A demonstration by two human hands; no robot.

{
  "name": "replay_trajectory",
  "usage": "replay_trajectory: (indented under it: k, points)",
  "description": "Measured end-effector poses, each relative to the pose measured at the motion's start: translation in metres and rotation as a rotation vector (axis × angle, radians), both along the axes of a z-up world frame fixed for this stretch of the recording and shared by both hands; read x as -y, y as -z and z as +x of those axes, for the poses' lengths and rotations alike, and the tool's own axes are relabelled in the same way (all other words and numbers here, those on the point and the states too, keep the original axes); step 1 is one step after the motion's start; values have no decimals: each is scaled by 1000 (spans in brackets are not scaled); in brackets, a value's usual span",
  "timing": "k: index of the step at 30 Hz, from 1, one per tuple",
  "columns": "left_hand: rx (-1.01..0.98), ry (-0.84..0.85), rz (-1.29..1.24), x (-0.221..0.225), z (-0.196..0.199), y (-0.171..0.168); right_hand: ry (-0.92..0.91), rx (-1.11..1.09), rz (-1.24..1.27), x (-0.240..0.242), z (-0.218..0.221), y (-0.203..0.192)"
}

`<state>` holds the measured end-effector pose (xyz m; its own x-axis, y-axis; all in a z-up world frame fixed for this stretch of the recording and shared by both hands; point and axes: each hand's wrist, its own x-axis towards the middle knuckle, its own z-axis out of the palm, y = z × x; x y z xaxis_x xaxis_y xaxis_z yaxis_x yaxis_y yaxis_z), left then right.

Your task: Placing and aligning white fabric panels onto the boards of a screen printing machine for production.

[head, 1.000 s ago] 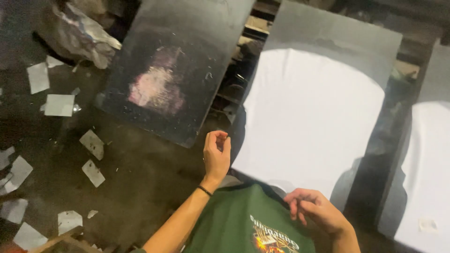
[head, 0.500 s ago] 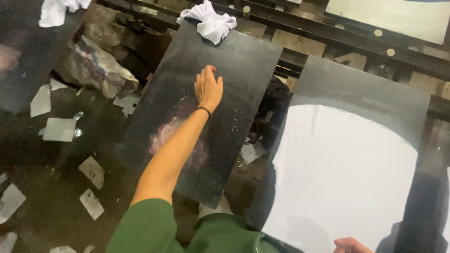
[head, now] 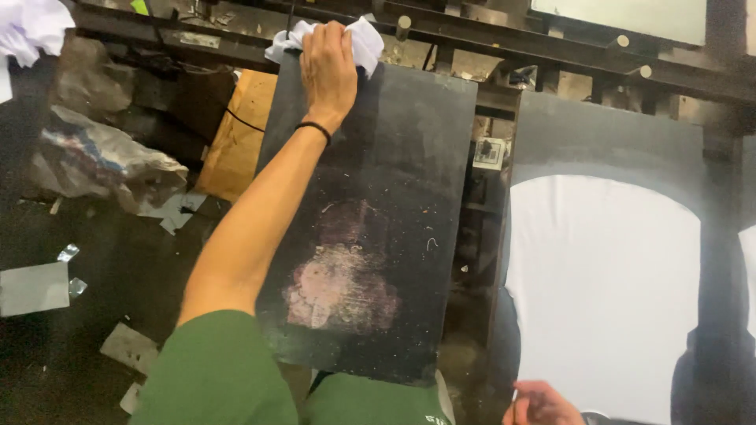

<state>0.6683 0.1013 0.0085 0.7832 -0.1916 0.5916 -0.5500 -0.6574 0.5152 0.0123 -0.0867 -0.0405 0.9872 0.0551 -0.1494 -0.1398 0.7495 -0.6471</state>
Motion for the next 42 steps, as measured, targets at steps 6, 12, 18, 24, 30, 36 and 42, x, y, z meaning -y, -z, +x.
replay_trajectory:
  k: [6,12,18,24,30,36,42]
  points:
    - [-92,464,-214,-57,-57,-165,149,-101,-503,-37,186,-112]
    - [-321,818,-375,-92,-178,-290,224,-97,-914,-117,301,-191]
    - [378,503,516,-135,-168,-263,341,-178,-773,-135,258,-159]
    - [-440,198,494,-199,-236,-298,310,-83,-1018,-61,180,-172]
    - [-821,263,486,-204,-329,-349,530,58,-1006,-12,117,-207]
    - [-670,403,535,-226,-376,-357,638,110,-1020,10,93,-233]
    - [-739,537,317,-248,-432,-360,461,592,-1352,196,114,-126]
